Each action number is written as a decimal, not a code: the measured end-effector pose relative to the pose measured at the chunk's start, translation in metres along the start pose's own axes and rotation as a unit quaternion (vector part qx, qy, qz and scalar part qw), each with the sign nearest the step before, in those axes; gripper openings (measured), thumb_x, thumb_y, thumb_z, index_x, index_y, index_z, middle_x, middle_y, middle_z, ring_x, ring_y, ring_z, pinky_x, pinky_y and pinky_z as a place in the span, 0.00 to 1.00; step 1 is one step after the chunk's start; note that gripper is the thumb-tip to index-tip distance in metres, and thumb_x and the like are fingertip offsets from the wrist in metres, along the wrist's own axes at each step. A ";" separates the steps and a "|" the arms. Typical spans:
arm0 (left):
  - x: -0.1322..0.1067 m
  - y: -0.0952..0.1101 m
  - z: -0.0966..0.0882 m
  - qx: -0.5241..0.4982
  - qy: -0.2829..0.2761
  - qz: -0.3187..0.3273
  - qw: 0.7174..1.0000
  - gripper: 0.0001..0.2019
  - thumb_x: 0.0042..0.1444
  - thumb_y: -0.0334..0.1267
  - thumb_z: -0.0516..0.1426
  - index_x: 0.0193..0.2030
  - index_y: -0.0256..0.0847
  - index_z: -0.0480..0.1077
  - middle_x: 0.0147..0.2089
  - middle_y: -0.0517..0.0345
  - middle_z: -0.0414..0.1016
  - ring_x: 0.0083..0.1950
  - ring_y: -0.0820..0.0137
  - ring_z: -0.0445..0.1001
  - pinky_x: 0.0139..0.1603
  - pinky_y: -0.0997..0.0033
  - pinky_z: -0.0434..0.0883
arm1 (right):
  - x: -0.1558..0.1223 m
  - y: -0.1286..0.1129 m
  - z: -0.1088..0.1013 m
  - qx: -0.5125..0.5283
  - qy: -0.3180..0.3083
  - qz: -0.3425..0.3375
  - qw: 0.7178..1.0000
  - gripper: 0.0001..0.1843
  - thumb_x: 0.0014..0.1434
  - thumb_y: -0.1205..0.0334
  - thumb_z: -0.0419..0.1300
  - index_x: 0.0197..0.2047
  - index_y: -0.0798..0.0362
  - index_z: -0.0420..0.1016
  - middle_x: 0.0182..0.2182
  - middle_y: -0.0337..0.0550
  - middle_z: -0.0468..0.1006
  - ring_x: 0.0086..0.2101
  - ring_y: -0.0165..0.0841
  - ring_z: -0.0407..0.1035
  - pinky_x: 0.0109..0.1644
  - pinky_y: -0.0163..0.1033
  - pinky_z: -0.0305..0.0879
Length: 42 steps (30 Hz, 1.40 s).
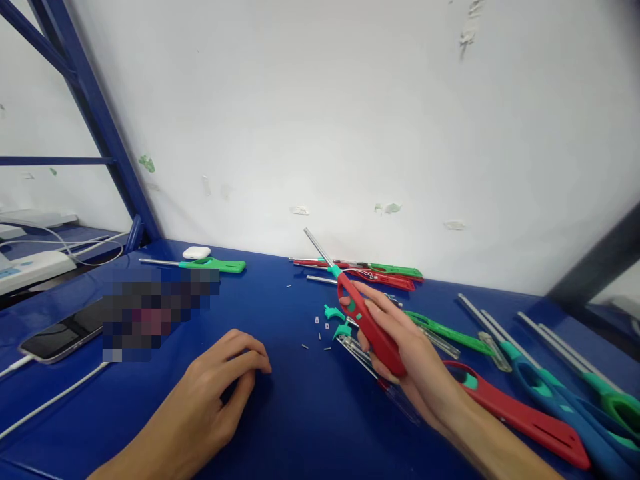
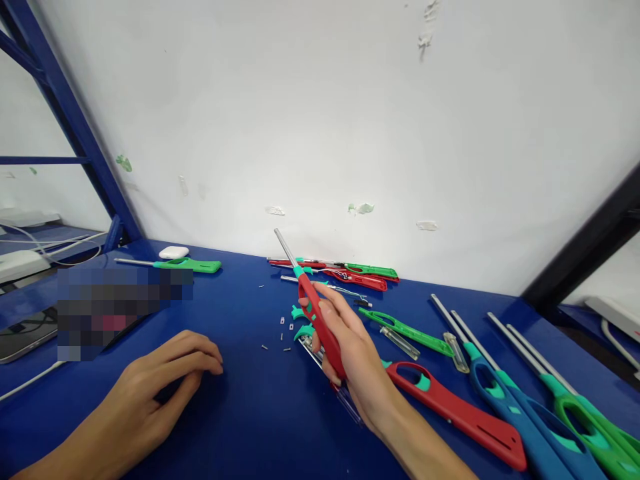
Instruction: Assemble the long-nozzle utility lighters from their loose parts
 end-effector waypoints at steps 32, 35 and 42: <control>0.013 0.023 0.039 -0.347 0.043 -0.207 0.914 0.27 0.70 0.59 0.53 0.70 0.54 0.60 0.66 0.52 0.75 0.69 0.57 0.73 0.65 0.56 0.75 | -0.050 0.012 0.068 -0.099 -0.076 -0.071 0.990 0.34 0.69 0.29 0.50 0.71 0.32 0.68 0.73 0.34 0.63 0.73 0.40 0.51 0.78 0.50 0.43; 0.008 0.015 0.025 -0.251 0.079 -0.202 0.943 0.28 0.71 0.59 0.51 0.73 0.55 0.57 0.65 0.52 0.74 0.72 0.57 0.68 0.65 0.59 0.75 | -0.050 -0.006 0.063 -0.119 -0.044 -0.150 0.981 0.25 0.73 0.36 0.49 0.64 0.33 0.73 0.65 0.38 0.73 0.66 0.41 0.63 0.72 0.47 0.56; -0.007 -0.012 -0.003 -0.202 0.112 -0.232 0.945 0.28 0.70 0.60 0.51 0.71 0.51 0.59 0.29 0.67 0.69 0.22 0.71 0.66 0.20 0.74 0.66 | -0.033 -0.039 0.005 -0.135 0.086 -0.204 0.966 0.18 0.75 0.45 0.46 0.49 0.40 0.74 0.39 0.41 0.75 0.47 0.41 0.71 0.54 0.46 0.62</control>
Point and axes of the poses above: each hand's wrist, its own x-axis towards the middle knuckle, its own z-axis out of the palm, y = z × x, the point moved 10 cm from there along x, towards the middle knuckle
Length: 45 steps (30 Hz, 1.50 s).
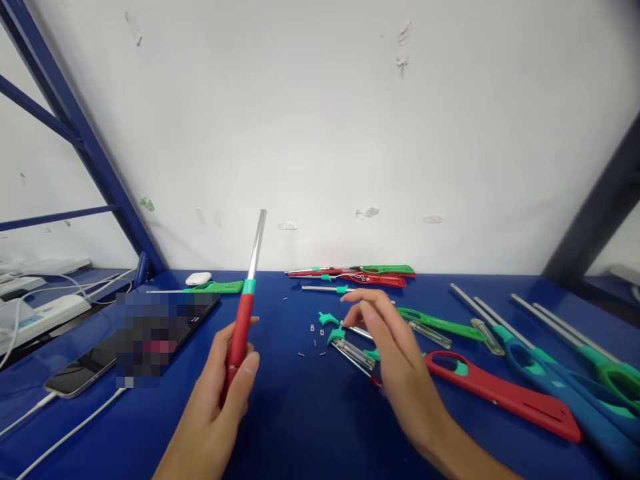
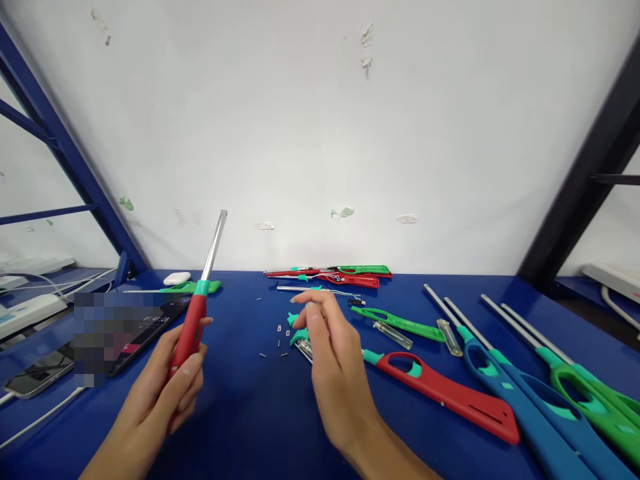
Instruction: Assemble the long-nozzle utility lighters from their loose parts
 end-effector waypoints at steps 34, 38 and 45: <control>0.000 -0.041 0.001 -0.164 -0.072 -0.162 0.970 0.22 0.65 0.66 0.55 0.43 0.48 0.60 0.27 0.74 0.56 0.17 0.83 0.46 0.13 0.87 0.46 | 0.013 0.040 0.010 0.048 -0.063 0.063 0.995 0.22 0.71 0.38 0.54 0.55 0.42 0.76 0.45 0.43 0.84 0.48 0.42 0.77 0.56 0.46 0.69; -0.003 -0.038 0.001 -0.175 -0.067 -0.167 0.968 0.19 0.67 0.61 0.56 0.41 0.48 0.60 0.26 0.74 0.56 0.16 0.83 0.48 0.13 0.87 0.47 | 0.018 0.051 0.007 0.088 -0.063 0.085 0.991 0.25 0.67 0.35 0.58 0.55 0.44 0.77 0.49 0.46 0.84 0.48 0.43 0.78 0.52 0.45 0.73; -0.002 -0.038 0.003 -0.204 -0.070 -0.177 0.960 0.16 0.69 0.58 0.55 0.44 0.48 0.62 0.26 0.74 0.56 0.17 0.84 0.47 0.14 0.87 0.47 | 0.012 0.058 0.008 0.061 -0.068 0.104 0.990 0.25 0.66 0.34 0.58 0.54 0.42 0.79 0.49 0.44 0.84 0.48 0.43 0.78 0.49 0.42 0.76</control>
Point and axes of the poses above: each hand's wrist, its own x-axis towards the middle knuckle, its own z-axis out of the palm, y = z × x, the point moved 10 cm from there along x, towards the middle knuckle
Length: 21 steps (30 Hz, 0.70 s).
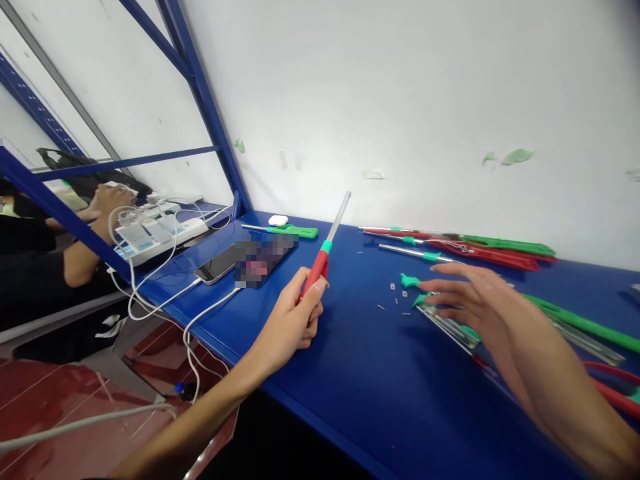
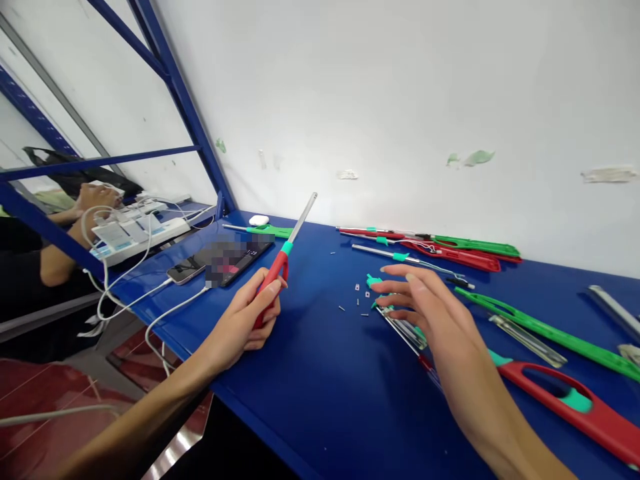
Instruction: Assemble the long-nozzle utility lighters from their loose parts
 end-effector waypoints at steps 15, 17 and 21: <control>-0.006 0.008 -0.001 -0.035 0.022 0.032 0.999 0.16 0.68 0.56 0.57 0.43 0.49 0.59 0.26 0.75 0.56 0.16 0.83 0.48 0.13 0.87 0.46 | -0.003 -0.007 0.001 -0.011 -0.008 -0.008 1.000 0.20 0.68 0.39 0.60 0.52 0.43 0.80 0.41 0.47 0.79 0.37 0.39 0.74 0.34 0.39 0.75; -0.007 0.008 -0.001 -0.036 0.025 0.031 0.999 0.16 0.68 0.55 0.58 0.41 0.48 0.58 0.26 0.74 0.56 0.16 0.83 0.49 0.13 0.87 0.47 | -0.003 -0.007 0.001 -0.010 -0.009 -0.006 1.000 0.20 0.68 0.39 0.60 0.52 0.43 0.80 0.40 0.46 0.79 0.37 0.38 0.74 0.34 0.38 0.75; -0.009 0.007 -0.004 -0.047 0.033 0.045 0.997 0.16 0.68 0.54 0.58 0.41 0.48 0.59 0.26 0.75 0.55 0.16 0.83 0.48 0.13 0.86 0.47 | -0.005 -0.005 0.007 -0.006 -0.018 0.003 1.000 0.20 0.68 0.39 0.59 0.52 0.43 0.79 0.40 0.44 0.78 0.37 0.37 0.74 0.36 0.37 0.74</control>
Point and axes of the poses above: each hand's wrist, its own x-axis towards the middle knuckle, its own z-axis out of the palm, y = z × x, the point moved 10 cm from there along x, towards the middle knuckle
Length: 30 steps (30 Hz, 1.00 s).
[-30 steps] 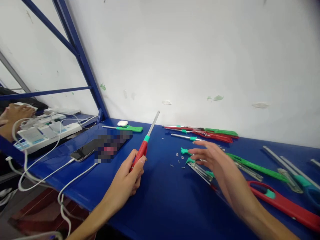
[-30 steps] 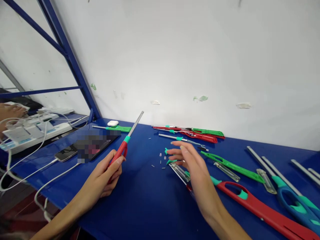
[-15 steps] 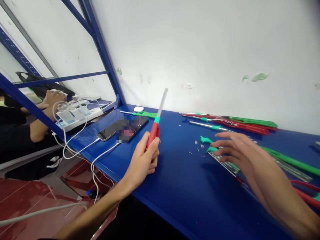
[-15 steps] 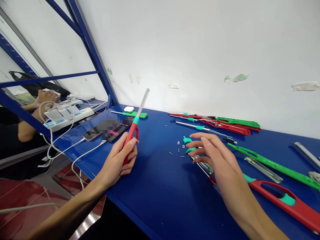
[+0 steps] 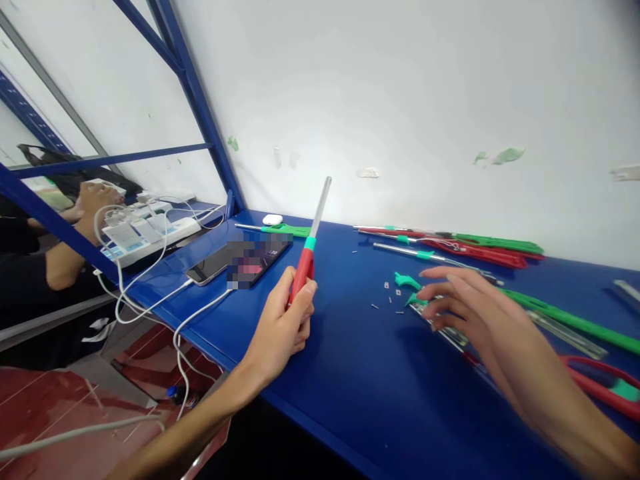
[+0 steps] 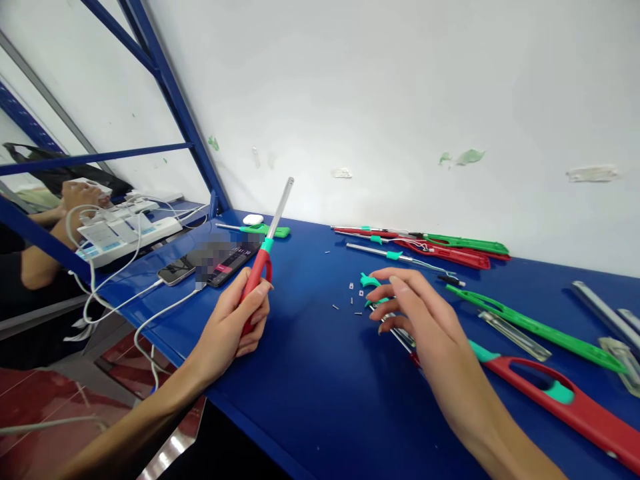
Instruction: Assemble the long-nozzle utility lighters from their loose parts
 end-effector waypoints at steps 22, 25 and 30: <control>-0.005 0.004 0.085 0.139 -0.130 0.058 0.980 0.25 0.72 0.59 0.51 0.66 0.49 0.56 0.40 0.59 0.80 0.37 0.65 0.82 0.40 0.66 0.78 | -0.039 -0.022 0.072 -0.078 -0.247 -0.036 0.965 0.30 0.72 0.50 0.61 0.73 0.40 0.62 0.44 0.40 0.80 0.47 0.38 0.75 0.57 0.46 0.69; -0.001 0.010 0.086 0.173 -0.152 0.060 0.971 0.25 0.72 0.60 0.49 0.65 0.47 0.58 0.33 0.63 0.79 0.24 0.66 0.78 0.27 0.68 0.76 | -0.039 -0.019 0.073 -0.048 -0.258 0.003 0.965 0.27 0.75 0.53 0.55 0.74 0.41 0.59 0.34 0.35 0.74 0.35 0.32 0.71 0.45 0.40 0.70; 0.002 0.023 0.063 0.225 -0.070 0.095 0.967 0.25 0.70 0.58 0.53 0.66 0.48 0.60 0.30 0.64 0.79 0.19 0.68 0.75 0.20 0.73 0.69 | -0.035 -0.012 0.079 0.071 -0.272 0.047 0.959 0.26 0.75 0.53 0.53 0.73 0.41 0.58 0.47 0.42 0.72 0.40 0.31 0.75 0.46 0.42 0.78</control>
Point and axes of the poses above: each hand's wrist, its own x-axis towards the middle knuckle, its own z-axis out of the palm, y = z × x, the point moved 10 cm from there along x, towards the middle knuckle
